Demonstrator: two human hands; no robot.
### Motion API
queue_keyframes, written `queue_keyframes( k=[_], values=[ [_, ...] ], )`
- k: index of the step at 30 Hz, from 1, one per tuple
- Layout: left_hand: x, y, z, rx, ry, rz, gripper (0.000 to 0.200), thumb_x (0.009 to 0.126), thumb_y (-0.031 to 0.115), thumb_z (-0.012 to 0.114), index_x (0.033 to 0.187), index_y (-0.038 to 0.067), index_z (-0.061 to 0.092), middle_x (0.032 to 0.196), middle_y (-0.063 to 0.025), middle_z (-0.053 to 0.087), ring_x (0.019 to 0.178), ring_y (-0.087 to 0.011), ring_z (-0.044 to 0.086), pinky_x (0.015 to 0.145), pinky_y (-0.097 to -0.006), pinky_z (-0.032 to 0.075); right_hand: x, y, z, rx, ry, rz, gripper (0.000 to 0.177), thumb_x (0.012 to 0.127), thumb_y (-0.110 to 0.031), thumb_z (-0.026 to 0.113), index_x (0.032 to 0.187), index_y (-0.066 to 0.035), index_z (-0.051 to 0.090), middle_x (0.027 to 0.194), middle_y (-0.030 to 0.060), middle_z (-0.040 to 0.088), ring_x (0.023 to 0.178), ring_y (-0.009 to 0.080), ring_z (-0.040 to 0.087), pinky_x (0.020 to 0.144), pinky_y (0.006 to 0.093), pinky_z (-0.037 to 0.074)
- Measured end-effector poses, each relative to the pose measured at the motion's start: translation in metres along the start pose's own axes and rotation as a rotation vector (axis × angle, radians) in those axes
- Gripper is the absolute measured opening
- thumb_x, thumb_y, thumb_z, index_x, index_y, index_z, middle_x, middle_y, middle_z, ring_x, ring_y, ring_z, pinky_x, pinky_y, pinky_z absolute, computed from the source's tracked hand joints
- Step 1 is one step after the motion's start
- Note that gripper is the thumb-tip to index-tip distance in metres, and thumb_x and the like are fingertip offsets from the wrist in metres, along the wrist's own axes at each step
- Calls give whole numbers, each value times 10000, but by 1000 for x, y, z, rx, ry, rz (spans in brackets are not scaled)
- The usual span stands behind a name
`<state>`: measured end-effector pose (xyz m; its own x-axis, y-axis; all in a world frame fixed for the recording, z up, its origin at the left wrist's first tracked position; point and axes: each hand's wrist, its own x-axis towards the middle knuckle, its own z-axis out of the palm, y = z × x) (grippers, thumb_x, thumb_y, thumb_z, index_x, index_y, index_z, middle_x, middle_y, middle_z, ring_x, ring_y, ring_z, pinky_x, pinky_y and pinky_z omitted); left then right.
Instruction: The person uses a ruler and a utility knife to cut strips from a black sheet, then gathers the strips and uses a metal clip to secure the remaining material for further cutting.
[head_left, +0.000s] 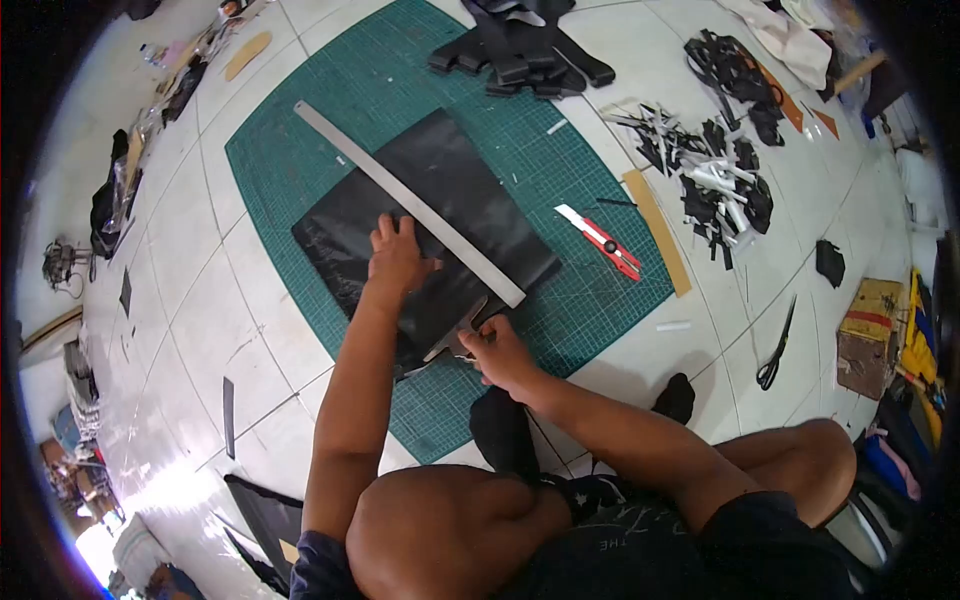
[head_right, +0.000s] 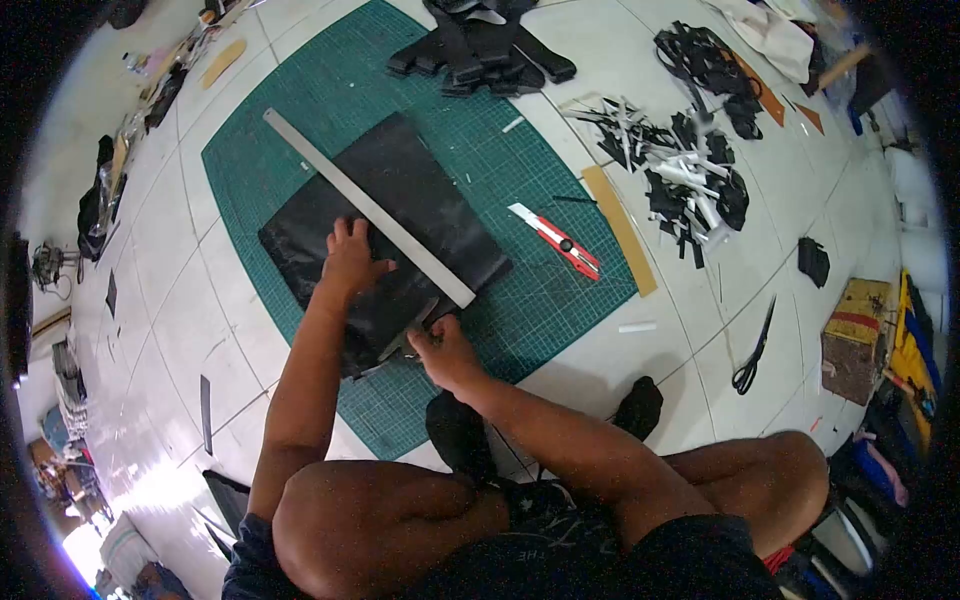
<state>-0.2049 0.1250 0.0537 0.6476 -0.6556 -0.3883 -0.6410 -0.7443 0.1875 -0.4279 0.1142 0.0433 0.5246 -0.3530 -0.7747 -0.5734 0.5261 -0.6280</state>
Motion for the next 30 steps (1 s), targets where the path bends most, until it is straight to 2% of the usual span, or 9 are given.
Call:
queue_keyframes(
  k=[2, 8, 10, 12, 14, 17, 23, 26, 30],
  values=[
    [7, -4, 7, 34, 13, 23, 865, 712, 341, 888, 1372, 58, 406, 1493, -219, 326, 1355, -448, 397, 1040, -492, 495, 0, -6, -1, 125, -23, 100, 606, 920, -430, 718, 1238, -40, 379, 992, 157, 609, 702, 145, 616, 562, 256, 501],
    [2, 1, -3, 12, -31, 5, 874, 717, 372, 881, 1371, 54, 397, 1534, -227, 302, 1373, -441, 385, 1029, -516, 504, 1, 36, -51, 36, -233, -34, 645, 918, -423, 729, 1274, -25, 369, 1023, 160, 620, 783, 157, 646, 618, 288, 545],
    [3, -1, -1, 24, 0, 31, 874, 716, 368, 882, 1370, 54, 396, 1529, -228, 312, 1372, -443, 387, 1016, -524, 512, -12, 58, -89, 72, -295, -188, 625, 920, -417, 729, 1253, -10, 391, 954, 155, 640, 798, 152, 648, 653, 290, 559],
    [1, -2, 3, 22, 4, 33, 872, 716, 363, 881, 1370, 53, 396, 1528, -230, 316, 1372, -444, 386, 1011, -527, 515, -36, 37, -141, -125, -180, 62, 565, 925, -421, 722, 1203, -18, 441, 902, 154, 639, 869, 150, 653, 668, 296, 566],
    [0, -1, -2, 20, -3, 18, 868, 717, 357, 881, 1370, 52, 396, 1529, -231, 316, 1374, -446, 385, 1013, -525, 514, -48, 30, -202, -532, -340, -30, 489, 923, -441, 718, 1126, -39, 526, 927, 157, 642, 925, 193, 667, 701, 352, 566],
    [0, 0, -4, 1, -12, 20, 876, 712, 350, 884, 1376, 50, 398, 1533, -232, 317, 1383, -442, 378, 1024, -524, 507, -75, -39, -209, -1526, -479, -50, 416, 911, -407, 723, 1074, -50, 586, 938, 140, 654, 936, 269, 676, 759, 407, 551],
    [3, -2, -1, -31, -7, 21, 937, 691, 344, 896, 1423, 45, 394, 1524, -261, 339, 1379, -468, 385, 1077, -528, 455, 9, -63, -119, -1007, 106, -743, 377, 874, -326, 722, 1104, -48, 612, 1022, 155, 621, 963, 345, 655, 831, 449, 536],
    [3, -4, 2, -23, 33, 39, 945, 668, 340, 911, 1411, 38, 409, 1517, -262, 349, 1367, -476, 397, 1075, -524, 454, 48, -83, -60, -1024, 250, -843, 425, 876, -278, 723, 1189, -48, 553, 1075, 158, 621, 990, 367, 659, 862, 479, 550],
    [3, -1, 3, -14, 23, 14, 916, 669, 316, 912, 1384, 45, 408, 1518, -238, 347, 1375, -460, 389, 1036, -522, 492, 74, -85, -33, -1132, 156, -611, 421, 863, -219, 715, 1172, -28, 503, 1062, 212, 634, 1001, 396, 667, 835, 499, 567]
  ],
)
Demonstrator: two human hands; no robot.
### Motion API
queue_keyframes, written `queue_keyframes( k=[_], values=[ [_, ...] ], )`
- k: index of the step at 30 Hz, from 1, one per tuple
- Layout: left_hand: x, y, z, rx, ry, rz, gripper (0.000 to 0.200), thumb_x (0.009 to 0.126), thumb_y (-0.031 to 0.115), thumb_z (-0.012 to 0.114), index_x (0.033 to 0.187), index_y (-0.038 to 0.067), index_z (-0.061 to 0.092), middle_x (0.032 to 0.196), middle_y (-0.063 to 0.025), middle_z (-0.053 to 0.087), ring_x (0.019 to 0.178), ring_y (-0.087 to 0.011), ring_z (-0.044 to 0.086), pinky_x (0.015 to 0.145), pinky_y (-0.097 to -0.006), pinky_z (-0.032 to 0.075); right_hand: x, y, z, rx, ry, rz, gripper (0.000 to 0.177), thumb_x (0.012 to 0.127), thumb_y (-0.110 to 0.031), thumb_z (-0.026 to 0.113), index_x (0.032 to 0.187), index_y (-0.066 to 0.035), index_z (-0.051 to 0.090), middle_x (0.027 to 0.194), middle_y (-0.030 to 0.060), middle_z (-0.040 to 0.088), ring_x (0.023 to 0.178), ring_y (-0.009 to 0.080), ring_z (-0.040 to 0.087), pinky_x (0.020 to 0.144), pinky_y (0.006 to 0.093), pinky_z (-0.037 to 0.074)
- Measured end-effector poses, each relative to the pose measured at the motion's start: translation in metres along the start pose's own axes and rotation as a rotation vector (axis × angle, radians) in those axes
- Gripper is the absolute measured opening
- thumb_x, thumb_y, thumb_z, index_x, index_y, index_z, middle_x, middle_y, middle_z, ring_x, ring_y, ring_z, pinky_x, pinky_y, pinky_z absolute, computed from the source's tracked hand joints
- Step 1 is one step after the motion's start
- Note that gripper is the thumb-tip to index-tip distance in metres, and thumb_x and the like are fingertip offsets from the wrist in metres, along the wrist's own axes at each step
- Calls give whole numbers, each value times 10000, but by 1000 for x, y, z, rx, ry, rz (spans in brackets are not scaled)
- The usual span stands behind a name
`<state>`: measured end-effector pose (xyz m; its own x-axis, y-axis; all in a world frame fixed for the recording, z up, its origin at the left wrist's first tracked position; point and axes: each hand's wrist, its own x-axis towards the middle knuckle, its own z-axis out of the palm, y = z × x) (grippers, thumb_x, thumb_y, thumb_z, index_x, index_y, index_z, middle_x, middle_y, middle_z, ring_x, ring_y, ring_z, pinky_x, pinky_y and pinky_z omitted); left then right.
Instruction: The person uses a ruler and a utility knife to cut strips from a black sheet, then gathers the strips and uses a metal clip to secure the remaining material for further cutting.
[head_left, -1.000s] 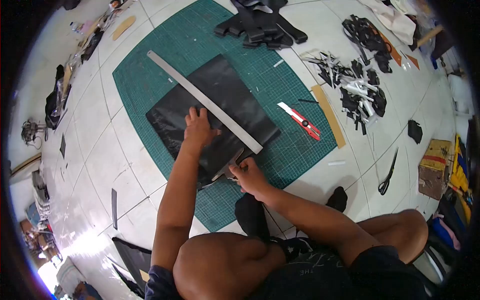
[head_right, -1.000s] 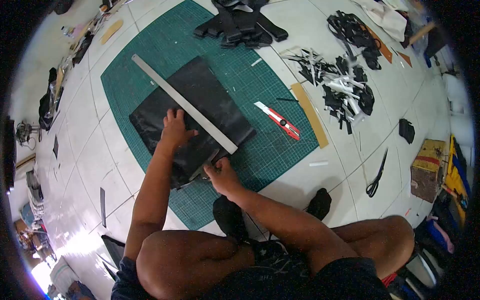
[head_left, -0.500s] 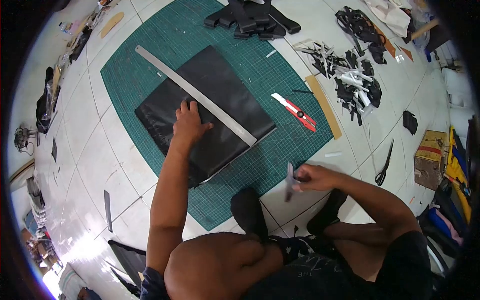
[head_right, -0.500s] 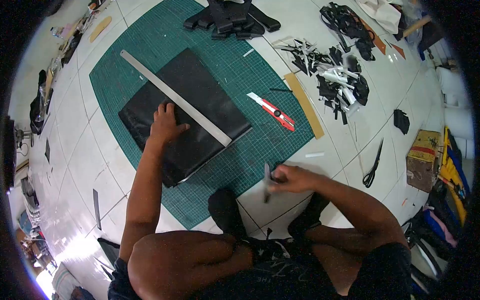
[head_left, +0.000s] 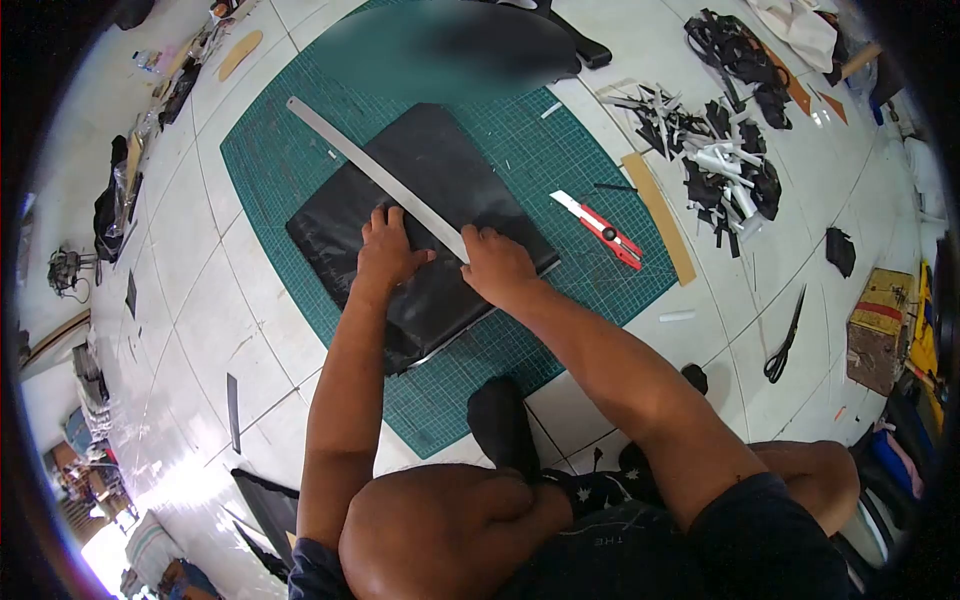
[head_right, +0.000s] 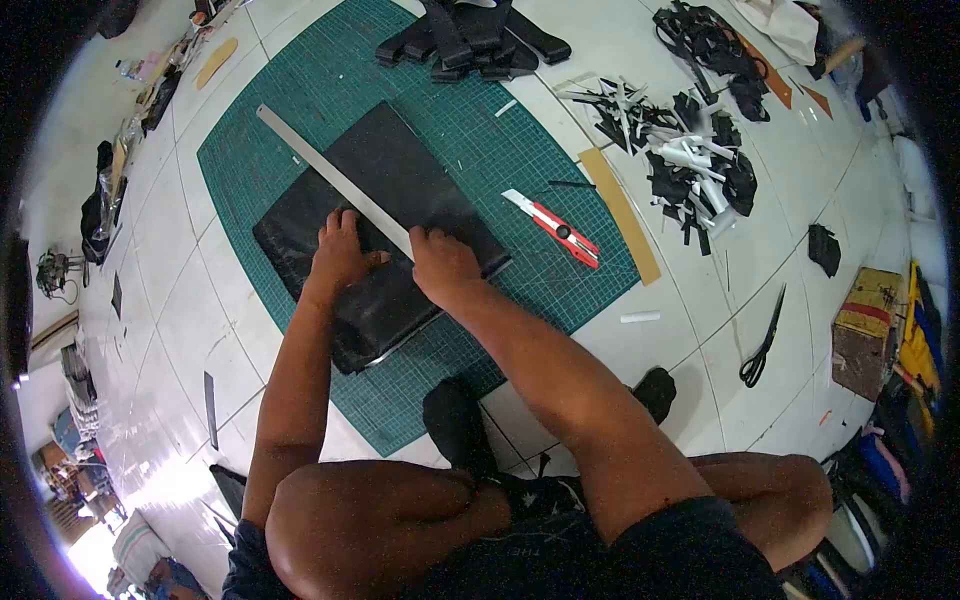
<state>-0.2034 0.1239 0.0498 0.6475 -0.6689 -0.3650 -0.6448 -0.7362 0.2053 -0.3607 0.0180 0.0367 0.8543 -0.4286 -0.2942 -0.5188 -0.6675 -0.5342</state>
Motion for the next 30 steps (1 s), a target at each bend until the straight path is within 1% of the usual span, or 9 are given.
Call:
queue_keyframes(
  k=[5, 7, 12, 16, 19, 20, 24, 27, 30],
  values=[
    [7, -1, 0, -21, -32, -7, 884, 659, 286, 916, 1344, 34, 418, 1515, -247, 346, 1358, -487, 392, 1035, -528, 486, -52, 49, -28, 219, -19, -101, 425, 822, -190, 734, 1120, -51, 464, 1032, 213, 624, 971, 410, 651, 817, 494, 533],
    [5, 3, -3, -12, -26, -12, 882, 668, 267, 911, 1350, 24, 407, 1511, -261, 342, 1348, -501, 393, 1048, -532, 468, -87, 75, -39, 209, -85, -132, 410, 863, -199, 698, 1122, -20, 434, 1009, 245, 615, 954, 430, 652, 790, 524, 530],
    [9, -2, 4, 4, -31, 39, 924, 688, 255, 899, 1387, -13, 359, 1511, -303, 308, 1339, -530, 371, 1102, -542, 395, -146, 108, -27, 426, -188, -80, 433, 874, -225, 711, 1132, -29, 423, 989, 235, 616, 905, 416, 660, 736, 502, 542],
    [14, -3, 9, 88, -85, 17, 960, 696, 277, 894, 1405, -38, 330, 1514, -315, 289, 1354, -532, 346, 1130, -549, 353, -134, 110, -22, 341, -183, -205, 442, 880, -281, 722, 1126, -23, 460, 978, 221, 629, 850, 409, 668, 706, 492, 557],
    [11, 5, -3, 100, -130, -13, 969, 707, 297, 887, 1411, -48, 319, 1518, -315, 276, 1364, -528, 331, 1143, -546, 333, -105, 108, -70, 222, -224, -181, 402, 889, -330, 706, 1069, -23, 518, 968, 207, 639, 834, 398, 674, 701, 490, 564],
    [10, 6, -4, 117, -145, -23, 968, 710, 306, 886, 1413, -46, 319, 1521, -313, 272, 1367, -525, 328, 1144, -543, 332, -90, 123, -63, 275, -1, -224, 350, 908, -361, 678, 985, -38, 569, 942, 175, 648, 828, 376, 675, 706, 485, 555],
    [16, 0, 2, 113, -161, -27, 966, 714, 324, 886, 1421, -23, 327, 1526, -302, 265, 1380, -517, 311, 1151, -528, 329, -30, 170, -125, 418, 271, 133, 313, 925, -361, 667, 948, -57, 597, 891, 133, 644, 805, 342, 657, 716, 468, 513],
    [13, 11, -5, 114, -167, -79, 956, 709, 326, 889, 1416, -12, 342, 1516, -297, 281, 1376, -513, 325, 1151, -520, 337, -28, 173, -141, 353, 266, 99, 322, 922, -365, 676, 975, -58, 593, 894, 135, 645, 810, 336, 655, 710, 460, 508],
    [18, 4, -3, 131, -171, -43, 959, 706, 325, 892, 1412, -14, 340, 1507, -288, 293, 1366, -511, 343, 1134, -522, 367, -48, 147, -113, 330, 135, -29, 415, 889, -398, 717, 1062, -45, 584, 984, 154, 647, 872, 343, 657, 750, 450, 529]
  ],
)
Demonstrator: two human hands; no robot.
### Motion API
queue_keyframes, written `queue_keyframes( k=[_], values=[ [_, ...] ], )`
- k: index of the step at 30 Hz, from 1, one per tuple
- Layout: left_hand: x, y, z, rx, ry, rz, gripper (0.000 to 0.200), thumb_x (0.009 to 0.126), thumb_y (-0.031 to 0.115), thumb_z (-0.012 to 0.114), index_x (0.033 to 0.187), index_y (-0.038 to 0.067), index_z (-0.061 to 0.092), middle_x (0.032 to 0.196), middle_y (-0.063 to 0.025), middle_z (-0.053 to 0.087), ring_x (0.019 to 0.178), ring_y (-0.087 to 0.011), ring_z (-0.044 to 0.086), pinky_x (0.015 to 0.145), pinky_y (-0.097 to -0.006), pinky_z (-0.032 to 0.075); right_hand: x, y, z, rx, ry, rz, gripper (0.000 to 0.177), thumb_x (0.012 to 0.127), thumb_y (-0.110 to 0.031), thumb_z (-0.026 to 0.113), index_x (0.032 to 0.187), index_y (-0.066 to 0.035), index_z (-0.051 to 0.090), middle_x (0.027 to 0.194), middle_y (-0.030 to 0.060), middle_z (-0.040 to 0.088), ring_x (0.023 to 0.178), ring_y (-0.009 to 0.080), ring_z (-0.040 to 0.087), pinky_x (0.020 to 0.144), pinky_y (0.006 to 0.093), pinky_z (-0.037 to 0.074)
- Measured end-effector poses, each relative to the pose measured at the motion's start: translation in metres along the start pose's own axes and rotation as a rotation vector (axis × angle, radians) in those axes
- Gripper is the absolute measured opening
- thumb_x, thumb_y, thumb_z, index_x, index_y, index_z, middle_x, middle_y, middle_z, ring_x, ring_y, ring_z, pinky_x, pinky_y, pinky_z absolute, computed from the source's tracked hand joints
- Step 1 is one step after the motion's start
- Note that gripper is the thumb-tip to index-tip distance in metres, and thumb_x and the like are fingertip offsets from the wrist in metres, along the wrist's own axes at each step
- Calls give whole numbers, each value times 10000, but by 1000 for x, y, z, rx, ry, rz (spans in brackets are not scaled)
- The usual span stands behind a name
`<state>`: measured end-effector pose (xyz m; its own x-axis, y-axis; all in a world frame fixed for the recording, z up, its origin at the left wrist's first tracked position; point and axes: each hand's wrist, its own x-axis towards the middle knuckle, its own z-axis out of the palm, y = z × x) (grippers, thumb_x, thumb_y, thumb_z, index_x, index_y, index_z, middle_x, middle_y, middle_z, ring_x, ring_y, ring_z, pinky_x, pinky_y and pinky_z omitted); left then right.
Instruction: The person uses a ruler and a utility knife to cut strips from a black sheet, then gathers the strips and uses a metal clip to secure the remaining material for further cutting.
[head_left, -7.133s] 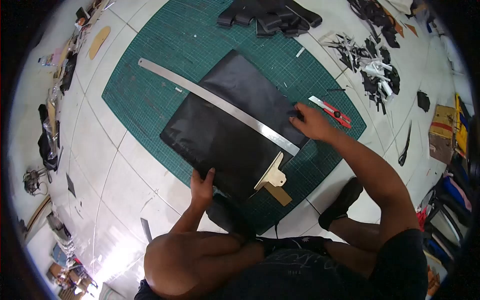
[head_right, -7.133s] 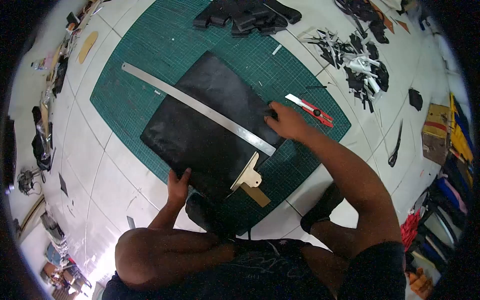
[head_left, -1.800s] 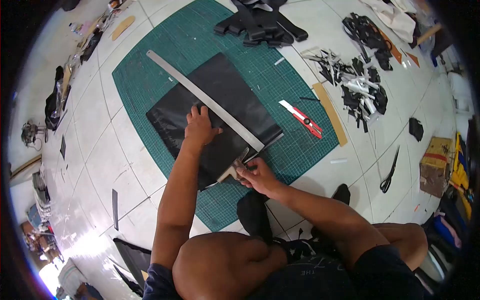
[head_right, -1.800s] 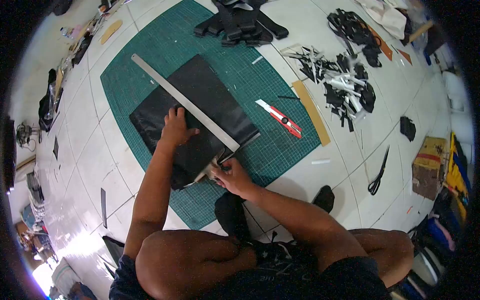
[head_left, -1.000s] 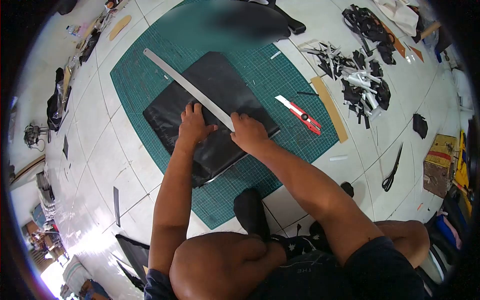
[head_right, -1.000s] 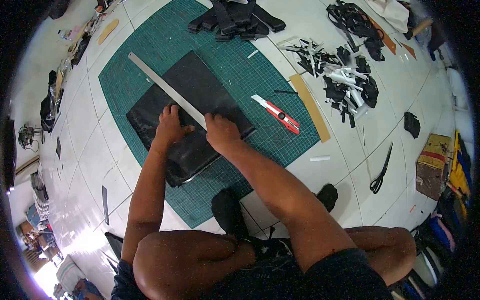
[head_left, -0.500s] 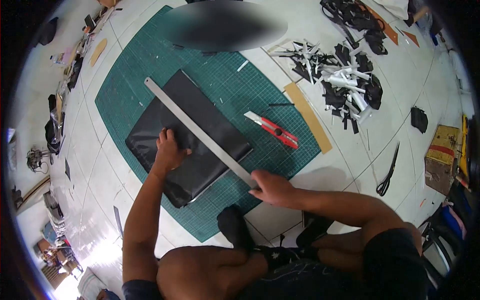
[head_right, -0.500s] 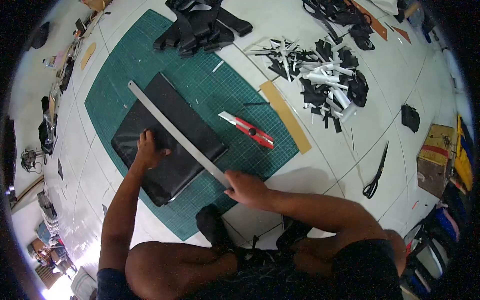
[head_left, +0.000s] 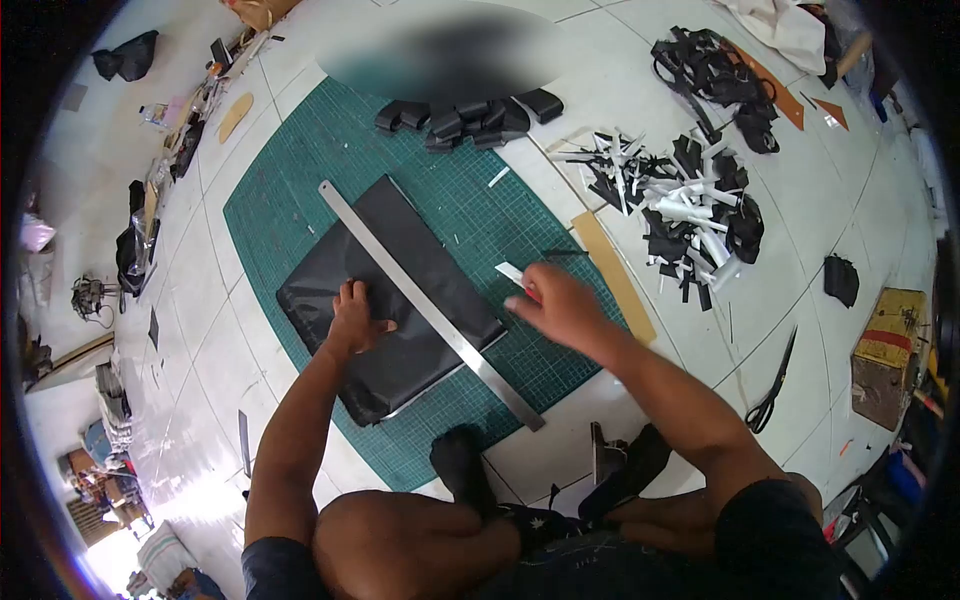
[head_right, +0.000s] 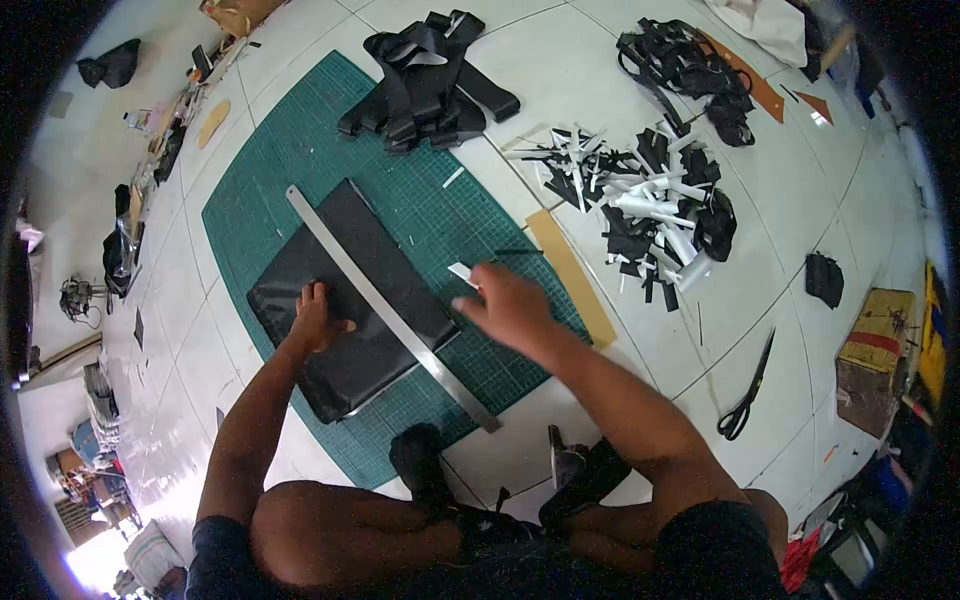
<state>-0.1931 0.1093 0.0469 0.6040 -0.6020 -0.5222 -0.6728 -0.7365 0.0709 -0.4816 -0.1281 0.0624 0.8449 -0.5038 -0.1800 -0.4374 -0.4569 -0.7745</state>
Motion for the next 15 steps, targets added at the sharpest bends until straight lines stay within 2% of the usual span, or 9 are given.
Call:
queue_keyframes(
  k=[3, 6, 9, 10, 15],
  values=[
    [-7, 6, -6, -46, 15, 7, 959, 702, 340, 893, 1403, -14, 344, 1507, -277, 301, 1364, -516, 347, 1116, -532, 393, -34, -12, 55, -59, -118, -155, 552, 845, -434, 762, 1157, -29, 553, 1059, 171, 620, 956, 347, 648, 790, 463, 544],
    [-11, 8, -3, -37, 54, -28, 946, 696, 355, 895, 1401, 15, 363, 1519, -251, 306, 1381, -479, 355, 1107, -533, 402, -67, -41, 87, -143, -89, -157, 601, 762, -413, 822, 1178, -84, 541, 1047, 148, 600, 933, 331, 631, 741, 438, 540],
    [-20, 13, -13, -46, 49, -60, 930, 689, 370, 896, 1399, 54, 385, 1521, -218, 326, 1385, -424, 382, 1098, -533, 406, -84, -54, 103, -252, -108, -93, 658, 752, -398, 834, 1232, -100, 496, 1041, 149, 560, 959, 354, 608, 772, 440, 547],
    [-15, 9, -14, -11, 30, -43, 928, 684, 372, 901, 1405, 81, 393, 1503, -191, 354, 1380, -381, 405, 1097, -535, 404, -89, -50, 113, -289, -67, -87, 646, 763, -346, 835, 1244, -98, 482, 1035, 141, 525, 995, 348, 591, 783, 444, 545],
    [-13, 6, -11, -43, 49, -29, 914, 668, 377, 908, 1373, 70, 415, 1464, -181, 383, 1366, -386, 413, 1070, -518, 447, -95, -37, 149, -88, 151, 47, 546, 770, -160, 783, 1235, -72, 510, 1002, 132, 513, 899, 295, 575, 735, 418, 511]
  ],
)
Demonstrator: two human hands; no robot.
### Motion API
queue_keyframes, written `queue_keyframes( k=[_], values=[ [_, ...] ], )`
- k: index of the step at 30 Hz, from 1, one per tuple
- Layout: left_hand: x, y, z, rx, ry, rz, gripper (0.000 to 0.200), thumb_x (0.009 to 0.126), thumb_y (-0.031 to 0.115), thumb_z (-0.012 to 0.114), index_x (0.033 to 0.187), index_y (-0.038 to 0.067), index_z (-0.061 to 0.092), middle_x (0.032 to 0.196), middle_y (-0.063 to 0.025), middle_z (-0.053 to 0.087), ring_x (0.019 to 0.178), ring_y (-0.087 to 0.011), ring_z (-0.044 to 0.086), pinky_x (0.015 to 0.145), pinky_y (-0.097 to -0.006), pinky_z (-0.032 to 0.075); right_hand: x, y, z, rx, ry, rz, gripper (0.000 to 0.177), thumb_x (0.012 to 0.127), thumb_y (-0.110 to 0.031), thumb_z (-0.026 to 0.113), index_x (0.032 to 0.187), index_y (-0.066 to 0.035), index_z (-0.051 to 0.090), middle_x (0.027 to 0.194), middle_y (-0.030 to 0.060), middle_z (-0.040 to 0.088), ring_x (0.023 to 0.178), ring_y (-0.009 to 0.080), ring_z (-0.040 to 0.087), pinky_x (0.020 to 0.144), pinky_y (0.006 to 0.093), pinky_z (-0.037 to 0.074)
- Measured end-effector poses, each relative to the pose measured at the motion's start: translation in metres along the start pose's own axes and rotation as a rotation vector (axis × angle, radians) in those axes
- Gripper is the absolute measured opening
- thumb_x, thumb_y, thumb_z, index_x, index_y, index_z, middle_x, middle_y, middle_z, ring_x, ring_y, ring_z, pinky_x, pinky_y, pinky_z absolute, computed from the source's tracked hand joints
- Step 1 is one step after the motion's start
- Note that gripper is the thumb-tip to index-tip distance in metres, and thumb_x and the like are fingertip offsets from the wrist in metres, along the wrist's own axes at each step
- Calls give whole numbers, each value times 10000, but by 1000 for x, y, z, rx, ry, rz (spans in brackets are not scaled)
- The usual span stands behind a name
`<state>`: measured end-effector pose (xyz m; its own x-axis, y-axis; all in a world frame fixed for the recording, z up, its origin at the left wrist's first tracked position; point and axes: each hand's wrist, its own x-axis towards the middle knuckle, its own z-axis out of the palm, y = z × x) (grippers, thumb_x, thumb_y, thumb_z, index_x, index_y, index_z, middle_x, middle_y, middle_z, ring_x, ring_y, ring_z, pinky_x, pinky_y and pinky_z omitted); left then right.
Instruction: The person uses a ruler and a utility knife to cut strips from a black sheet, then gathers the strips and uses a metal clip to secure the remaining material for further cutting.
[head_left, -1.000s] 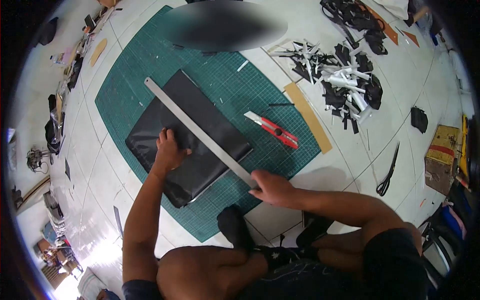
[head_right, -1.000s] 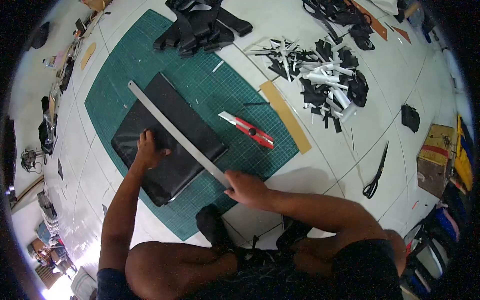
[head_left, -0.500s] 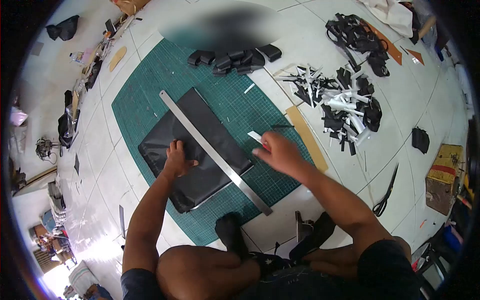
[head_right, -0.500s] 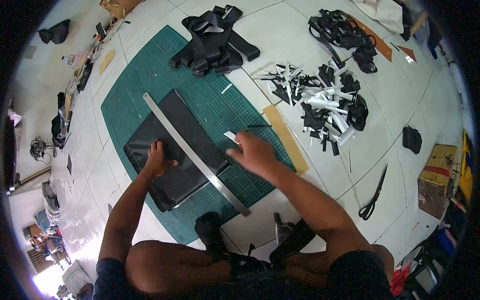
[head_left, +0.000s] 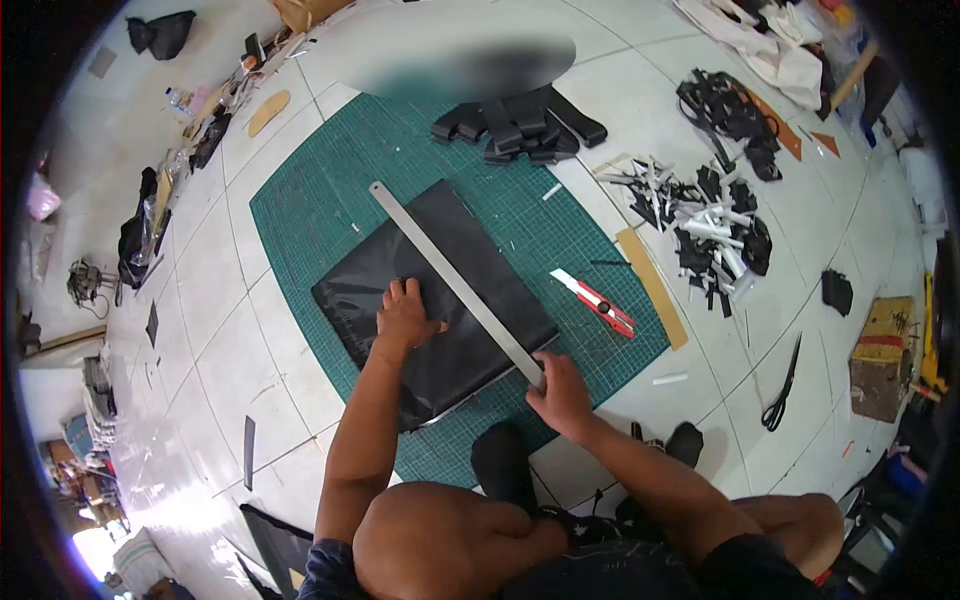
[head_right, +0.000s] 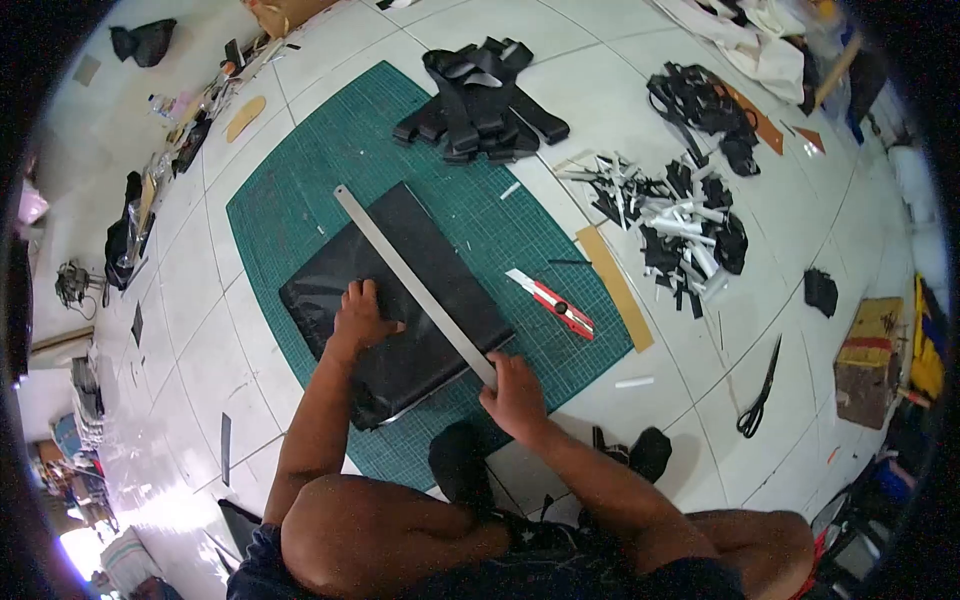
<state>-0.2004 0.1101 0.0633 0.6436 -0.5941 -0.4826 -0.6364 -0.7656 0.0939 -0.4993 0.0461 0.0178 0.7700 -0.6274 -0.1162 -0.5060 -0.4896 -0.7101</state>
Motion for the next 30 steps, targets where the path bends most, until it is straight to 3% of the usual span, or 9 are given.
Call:
queue_keyframes(
  k=[5, 8, 11, 16, 19, 22, 25, 27, 30],
  values=[
    [-1, -6, -3, -89, 10, 28, 967, 662, 406, 905, 1397, 43, 391, 1442, -215, 388, 1368, -421, 395, 1050, -541, 468, -3, -10, -7, 216, 43, 172, 471, 735, -87, 756, 1165, -36, 570, 985, 118, 496, 831, 247, 540, 727, 365, 484],
    [-3, -8, -1, -109, 24, 39, 962, 682, 430, 888, 1404, 41, 385, 1459, -215, 371, 1378, -415, 383, 1050, -541, 470, -3, 0, 4, 158, 138, 89, 471, 736, -75, 750, 1168, -34, 569, 1005, 130, 502, 847, 259, 549, 733, 371, 489],
    [-3, -9, 3, -114, 58, 33, 941, 703, 459, 866, 1402, 38, 398, 1459, -209, 380, 1366, -411, 398, 1047, -539, 468, 0, -4, 6, 179, 82, 168, 499, 772, -106, 735, 1224, -24, 541, 1055, 145, 487, 945, 296, 538, 821, 446, 455],
    [1, -9, -9, -150, 74, 2, 836, 752, 497, 820, 1350, 14, 492, 1403, -209, 463, 1350, -405, 423, 1075, -524, 429, 7, 1, 8, -34, 57, 55, 535, 787, -145, 766, 1255, -28, 536, 1072, 157, 508, 967, 314, 537, 844, 447, 440],
    [16, -4, -19, -247, 331, 65, 790, 775, 507, 797, 1326, 7, 532, 1436, -222, 462, 1376, -411, 401, 1124, -518, 367, 9, -7, -8, 63, 80, 112, 537, 804, -209, 790, 1242, -15, 547, 1040, 156, 532, 953, 311, 546, 844, 448, 441],
    [77, -13, 1, -295, 546, 294, 892, 787, 508, 773, 1440, 11, 424, 1565, -231, 307, 1456, -419, 291, 1183, -533, 268, 42, -11, -48, 81, 158, 139, 510, 829, -265, 789, 1202, 6, 569, 996, 156, 557, 945, 304, 564, 834, 439, 456],
    [106, -16, -8, -185, 408, 304, 1060, 734, 538, 803, 1517, 7, 327, 1612, -240, 223, 1500, -425, 196, 1216, -534, 188, 94, 14, -99, 86, 325, 259, 448, 879, -293, 740, 1158, 25, 594, 1013, 177, 592, 949, 316, 597, 816, 437, 485],
    [108, -15, -17, -136, 264, 305, 1168, 699, 599, 812, 1536, -14, 278, 1616, -250, 201, 1508, -429, 162, 1222, -539, 166, 127, 76, -118, -261, 510, 111, 429, 905, -280, 707, 1174, 31, 585, 1088, 196, 601, 997, 340, 606, 817, 456, 495],
    [119, -16, -24, -127, 196, 293, 1283, 621, 645, 848, 1550, -11, 253, 1625, -243, 187, 1508, -437, 150, 1222, -556, 150, 147, 106, -146, -399, 339, 497, 608, 842, -419, 752, 1248, -6, 566, 1161, 204, 589, 1111, 374, 592, 976, 487, 461]
  ],
)
